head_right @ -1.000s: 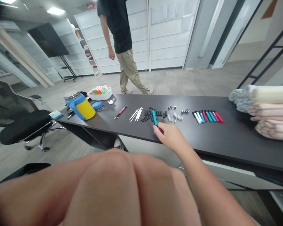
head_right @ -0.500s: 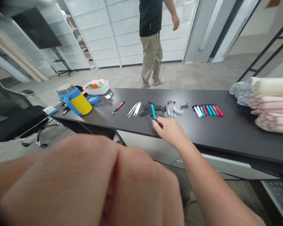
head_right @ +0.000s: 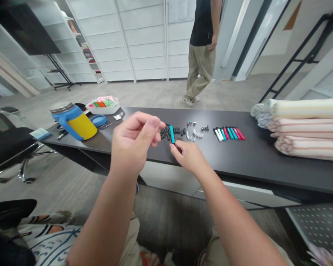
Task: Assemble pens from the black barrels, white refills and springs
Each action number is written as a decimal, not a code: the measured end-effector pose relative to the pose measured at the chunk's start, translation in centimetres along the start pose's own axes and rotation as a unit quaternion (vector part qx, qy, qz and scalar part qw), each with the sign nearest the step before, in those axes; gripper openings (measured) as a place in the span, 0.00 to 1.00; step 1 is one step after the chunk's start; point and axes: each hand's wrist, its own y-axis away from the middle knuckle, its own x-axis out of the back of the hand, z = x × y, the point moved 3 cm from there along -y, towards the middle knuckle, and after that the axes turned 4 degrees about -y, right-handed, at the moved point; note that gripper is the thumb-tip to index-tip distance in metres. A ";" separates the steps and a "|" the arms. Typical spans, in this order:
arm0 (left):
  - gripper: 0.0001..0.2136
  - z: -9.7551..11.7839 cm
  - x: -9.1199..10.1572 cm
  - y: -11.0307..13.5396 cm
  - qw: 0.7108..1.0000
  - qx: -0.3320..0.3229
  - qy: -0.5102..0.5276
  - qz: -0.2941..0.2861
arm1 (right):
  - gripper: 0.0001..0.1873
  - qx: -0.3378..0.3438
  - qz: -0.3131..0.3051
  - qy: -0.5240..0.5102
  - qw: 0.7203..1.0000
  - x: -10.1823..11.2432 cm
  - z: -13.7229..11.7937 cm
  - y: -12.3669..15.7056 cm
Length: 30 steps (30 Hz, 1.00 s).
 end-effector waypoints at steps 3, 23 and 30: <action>0.18 -6.5 0.5 -2.0 0.995 0.040 -0.070 0.053 | 0.22 -0.001 0.001 -0.008 1.000 0.1 0.2 -0.1; 0.17 -15.5 -0.9 -0.5 0.957 0.226 0.096 -0.152 | 0.17 -0.003 -0.052 0.018 0.998 -0.4 0.1 -0.4; 0.16 -15.6 0.4 -0.6 0.945 0.260 0.186 -0.066 | 0.17 -0.008 -0.049 0.009 0.999 -0.3 0.1 -0.4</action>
